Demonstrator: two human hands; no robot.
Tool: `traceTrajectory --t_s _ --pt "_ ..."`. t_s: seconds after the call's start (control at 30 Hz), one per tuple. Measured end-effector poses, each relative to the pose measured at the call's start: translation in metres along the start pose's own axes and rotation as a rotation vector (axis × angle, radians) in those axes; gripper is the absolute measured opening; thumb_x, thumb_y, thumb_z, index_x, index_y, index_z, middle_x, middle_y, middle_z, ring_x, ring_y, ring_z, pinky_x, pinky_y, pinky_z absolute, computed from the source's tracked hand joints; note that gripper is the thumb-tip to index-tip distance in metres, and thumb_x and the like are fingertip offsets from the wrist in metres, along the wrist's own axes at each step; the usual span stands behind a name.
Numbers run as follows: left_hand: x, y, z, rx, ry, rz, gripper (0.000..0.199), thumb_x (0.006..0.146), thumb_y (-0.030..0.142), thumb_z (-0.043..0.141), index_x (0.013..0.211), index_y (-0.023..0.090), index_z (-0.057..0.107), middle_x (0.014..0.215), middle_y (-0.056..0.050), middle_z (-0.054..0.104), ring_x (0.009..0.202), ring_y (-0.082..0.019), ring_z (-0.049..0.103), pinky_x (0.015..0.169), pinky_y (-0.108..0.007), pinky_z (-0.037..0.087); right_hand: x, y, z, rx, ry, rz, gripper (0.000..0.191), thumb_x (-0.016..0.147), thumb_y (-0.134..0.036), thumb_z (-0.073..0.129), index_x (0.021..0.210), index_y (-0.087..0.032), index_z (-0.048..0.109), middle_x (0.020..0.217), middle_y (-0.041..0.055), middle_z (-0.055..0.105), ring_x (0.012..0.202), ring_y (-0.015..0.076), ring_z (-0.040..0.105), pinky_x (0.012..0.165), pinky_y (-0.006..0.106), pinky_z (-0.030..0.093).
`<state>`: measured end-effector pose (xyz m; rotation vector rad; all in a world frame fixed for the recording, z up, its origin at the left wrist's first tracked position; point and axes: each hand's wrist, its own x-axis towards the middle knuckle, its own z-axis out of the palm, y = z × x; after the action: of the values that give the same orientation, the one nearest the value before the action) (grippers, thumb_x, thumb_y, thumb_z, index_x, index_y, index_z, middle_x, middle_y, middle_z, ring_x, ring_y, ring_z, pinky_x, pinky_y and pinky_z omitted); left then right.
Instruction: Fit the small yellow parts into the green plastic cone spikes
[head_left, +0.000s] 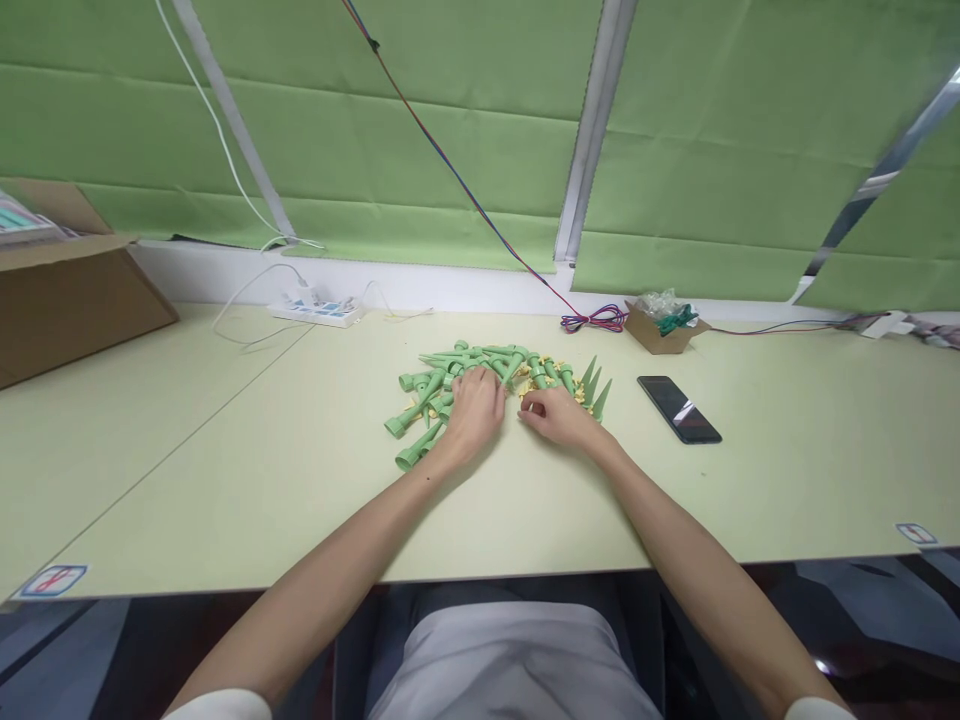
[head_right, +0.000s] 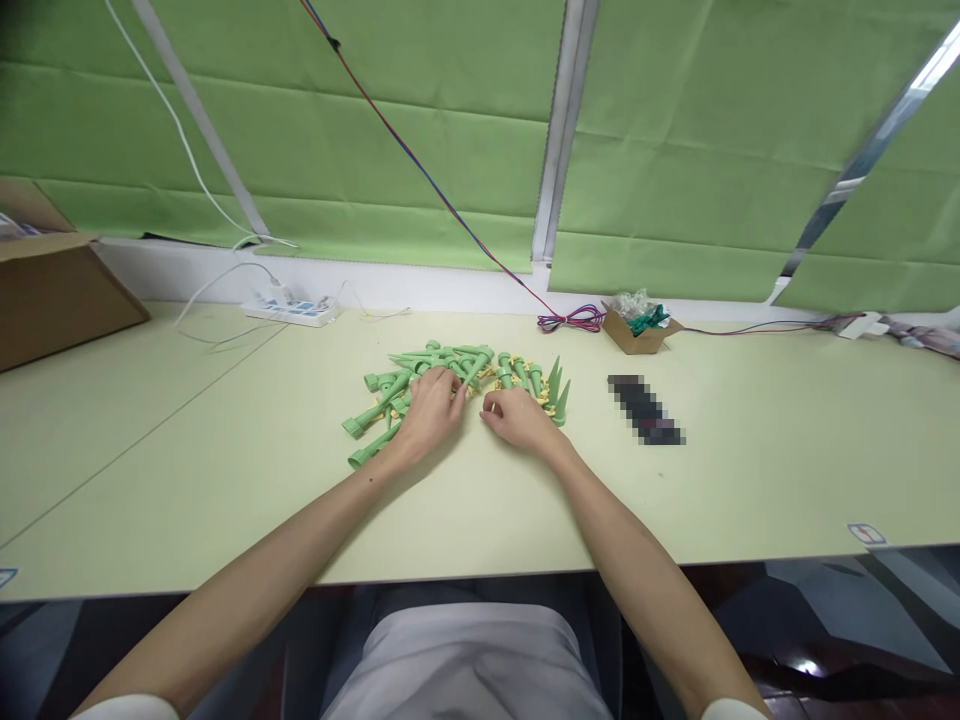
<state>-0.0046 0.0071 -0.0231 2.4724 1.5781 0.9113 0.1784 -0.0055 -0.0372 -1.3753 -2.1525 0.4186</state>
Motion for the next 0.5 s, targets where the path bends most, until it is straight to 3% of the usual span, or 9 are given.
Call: traceTrajectory --t_s 0.1,0.23,0.37,0.5 --pt "0.004 0.001 -0.006 -0.198 0.011 -0.058 0.016 0.093 0.023 0.051 0.080 0.018 0.059 0.093 -0.011 0.068 0.092 -0.025 0.061 0.086 -0.038 0.047 0.001 0.000 -0.001 -0.015 0.060 -0.013 0.015 0.091 -0.019 0.064 0.076 -0.019 0.066 0.062 -0.0014 0.063 0.058 0.0151 0.057 0.062 0.027 0.038" --pt "0.007 0.006 -0.013 -0.503 -0.146 -0.254 0.022 0.088 0.030 0.058 0.070 0.019 0.061 0.067 -0.002 0.065 0.065 -0.017 0.058 0.067 -0.030 0.045 0.005 0.001 -0.001 0.159 0.204 0.059 0.037 0.100 -0.033 0.051 0.066 -0.021 0.057 0.065 0.0018 0.065 0.056 0.0155 0.057 0.060 0.030 0.044" --pt "0.005 0.008 -0.014 -0.678 -0.349 -0.313 0.032 0.086 0.037 0.059 0.060 0.019 0.057 0.053 0.001 0.057 0.052 -0.014 0.050 0.058 -0.028 0.039 0.013 0.007 0.004 0.605 0.272 0.266 0.037 0.096 -0.057 0.053 0.089 -0.021 0.062 0.083 0.0082 0.074 0.050 0.0176 0.061 0.043 0.031 0.044" --pt "0.002 0.008 -0.016 -0.747 -0.482 -0.294 0.035 0.084 0.036 0.061 0.054 0.020 0.053 0.052 0.001 0.055 0.051 -0.013 0.049 0.058 -0.028 0.039 0.017 0.013 0.010 0.760 0.354 0.339 0.049 0.089 -0.064 0.062 0.109 -0.019 0.061 0.077 0.0076 0.071 0.051 0.0194 0.063 0.039 0.030 0.043"
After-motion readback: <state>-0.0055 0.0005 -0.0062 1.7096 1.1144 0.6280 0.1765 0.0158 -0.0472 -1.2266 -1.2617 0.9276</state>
